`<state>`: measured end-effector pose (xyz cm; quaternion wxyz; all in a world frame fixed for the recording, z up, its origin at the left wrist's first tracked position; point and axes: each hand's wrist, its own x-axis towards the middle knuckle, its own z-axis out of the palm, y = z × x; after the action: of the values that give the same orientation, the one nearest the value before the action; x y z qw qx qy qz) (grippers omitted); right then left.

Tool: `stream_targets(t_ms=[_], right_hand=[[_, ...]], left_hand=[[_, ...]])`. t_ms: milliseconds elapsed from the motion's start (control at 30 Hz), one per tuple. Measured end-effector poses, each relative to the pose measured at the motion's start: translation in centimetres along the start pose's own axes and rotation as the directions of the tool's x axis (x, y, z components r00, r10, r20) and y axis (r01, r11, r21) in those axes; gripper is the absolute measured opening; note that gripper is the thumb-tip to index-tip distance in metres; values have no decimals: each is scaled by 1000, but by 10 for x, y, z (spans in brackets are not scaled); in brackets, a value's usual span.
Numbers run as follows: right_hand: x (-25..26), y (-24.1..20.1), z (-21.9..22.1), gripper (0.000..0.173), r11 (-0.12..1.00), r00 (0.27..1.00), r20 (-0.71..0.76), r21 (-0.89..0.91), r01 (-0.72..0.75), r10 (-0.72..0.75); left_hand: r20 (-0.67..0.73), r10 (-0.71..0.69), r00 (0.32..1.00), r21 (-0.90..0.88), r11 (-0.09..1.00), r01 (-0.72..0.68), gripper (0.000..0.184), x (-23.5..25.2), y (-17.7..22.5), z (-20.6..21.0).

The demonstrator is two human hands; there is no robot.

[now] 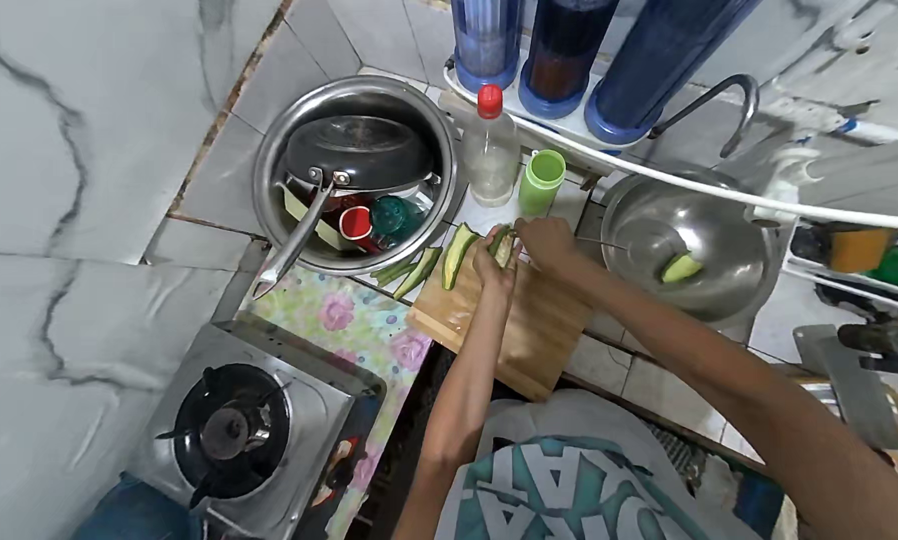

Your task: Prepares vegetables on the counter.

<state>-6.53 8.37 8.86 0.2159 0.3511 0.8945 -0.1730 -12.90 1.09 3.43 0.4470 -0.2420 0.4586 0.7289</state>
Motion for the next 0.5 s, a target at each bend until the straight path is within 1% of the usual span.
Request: stream_targets(t_ms=[67,167,233,300,333,367,400,433,467,500], right_hand=[[-2,-1,-6,25,1000,1000,-2,1,0,0],[-4,4,-6,26,1000,1000,8,-10,25,-25],[-7,13,-4,27,998,998,3,-14,67,-67],[-11,19,-3,31,993,992,57,-13,117,-116],[-12,23,2,30,988,988,28,-19,151,-151],[-11,25,11,28,982,981,-48,-24,187,-188],[-8,27,22,30,975,966,-136,-17,221,-221],[-6,26,30,31,969,952,-184,-3,246,-242],[-4,25,36,33,967,947,-205,18,256,-247],[-3,24,37,35,966,952,-186,40,254,-243]], left_hand=[[-9,19,1000,12,1000,-19,27,-2,-1,7],[-2,18,1000,88,996,-17,29,-5,0,14],[12,-30,999,187,982,27,29,-6,5,12],[33,-120,992,244,964,108,31,-7,13,5],[29,-160,987,235,960,149,30,-6,16,4],[15,-194,981,193,963,187,28,-5,16,4],[-8,-222,975,122,968,221,23,-4,13,5],[-21,-236,972,48,970,237,18,-4,8,5],[-26,-236,971,-9,972,236,17,-4,4,4],[-25,-233,972,-35,972,232,18,-3,1,4]])
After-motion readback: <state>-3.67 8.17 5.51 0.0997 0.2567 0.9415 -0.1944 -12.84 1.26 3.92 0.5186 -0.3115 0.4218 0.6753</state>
